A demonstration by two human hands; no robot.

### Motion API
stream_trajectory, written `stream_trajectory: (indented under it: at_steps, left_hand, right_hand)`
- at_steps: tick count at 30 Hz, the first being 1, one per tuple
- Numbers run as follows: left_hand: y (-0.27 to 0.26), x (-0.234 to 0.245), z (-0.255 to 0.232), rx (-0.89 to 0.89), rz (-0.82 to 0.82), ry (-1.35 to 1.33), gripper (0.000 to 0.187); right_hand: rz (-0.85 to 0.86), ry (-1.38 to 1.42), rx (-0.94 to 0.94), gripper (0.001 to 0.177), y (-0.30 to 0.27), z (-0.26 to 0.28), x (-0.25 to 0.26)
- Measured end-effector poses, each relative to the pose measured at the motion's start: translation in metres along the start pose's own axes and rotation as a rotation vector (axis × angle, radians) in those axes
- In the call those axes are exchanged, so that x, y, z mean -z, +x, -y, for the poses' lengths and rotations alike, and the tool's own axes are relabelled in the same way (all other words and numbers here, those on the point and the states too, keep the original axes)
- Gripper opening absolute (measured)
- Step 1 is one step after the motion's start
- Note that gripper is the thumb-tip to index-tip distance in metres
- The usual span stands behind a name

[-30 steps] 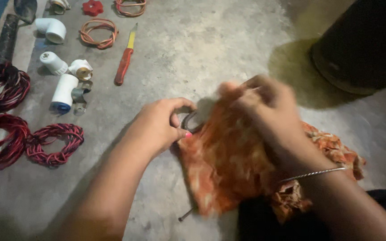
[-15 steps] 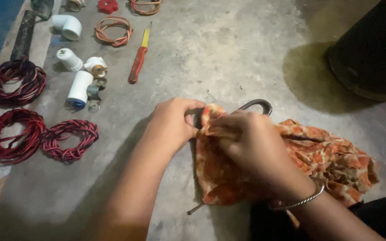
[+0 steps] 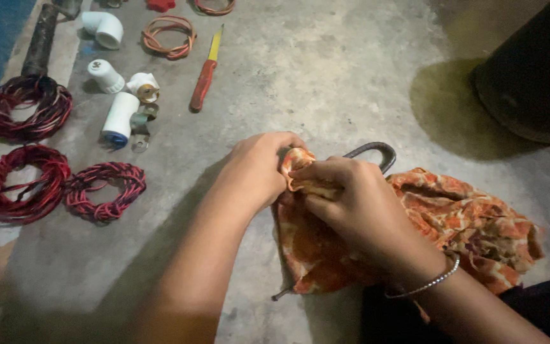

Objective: The person sits on the floor and cleans various electrical components using a patterned cloth. They wipe a metal hook, a white PVC elbow pipe, and a small white plastic part, handling each item individually.

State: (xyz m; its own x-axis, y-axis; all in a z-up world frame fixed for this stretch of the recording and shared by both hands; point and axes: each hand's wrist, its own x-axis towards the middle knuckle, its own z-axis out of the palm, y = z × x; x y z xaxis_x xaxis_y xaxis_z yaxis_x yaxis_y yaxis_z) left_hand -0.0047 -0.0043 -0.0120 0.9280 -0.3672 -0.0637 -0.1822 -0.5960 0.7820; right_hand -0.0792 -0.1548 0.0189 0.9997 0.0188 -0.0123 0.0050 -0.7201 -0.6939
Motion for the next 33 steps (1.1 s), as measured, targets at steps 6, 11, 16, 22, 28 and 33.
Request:
stream_trajectory:
  at_steps: [6,11,16,22,28,33]
  left_hand:
    - [0.000,0.004,-0.002,0.041,0.016,0.080,0.054]
    - [0.001,0.008,-0.011,0.187,0.159,0.103,0.048]
    - [-0.001,0.011,-0.015,0.142,0.158,0.184,0.053]
    - [-0.001,0.010,-0.017,0.135,0.162,0.258,0.053]
    - [-0.001,0.011,-0.017,0.072,0.180,0.321,0.051]
    - [-0.002,0.009,-0.011,-0.030,0.152,0.298,0.051]
  right_hand:
    - [-0.036,-0.152,-0.312,0.029,0.009,0.001,0.023]
    - [-0.200,-0.250,-0.336,0.029,0.014,-0.026,0.049]
    - [-0.336,-0.269,-0.471,0.035,0.018,-0.047,0.061]
    - [-0.222,-0.334,-0.579,0.033,0.023,-0.055,0.063]
    - [-0.211,-0.576,-0.291,0.034,0.012,-0.056,0.030]
    - [-0.238,-0.503,-0.269,0.025,0.003,-0.049,0.006]
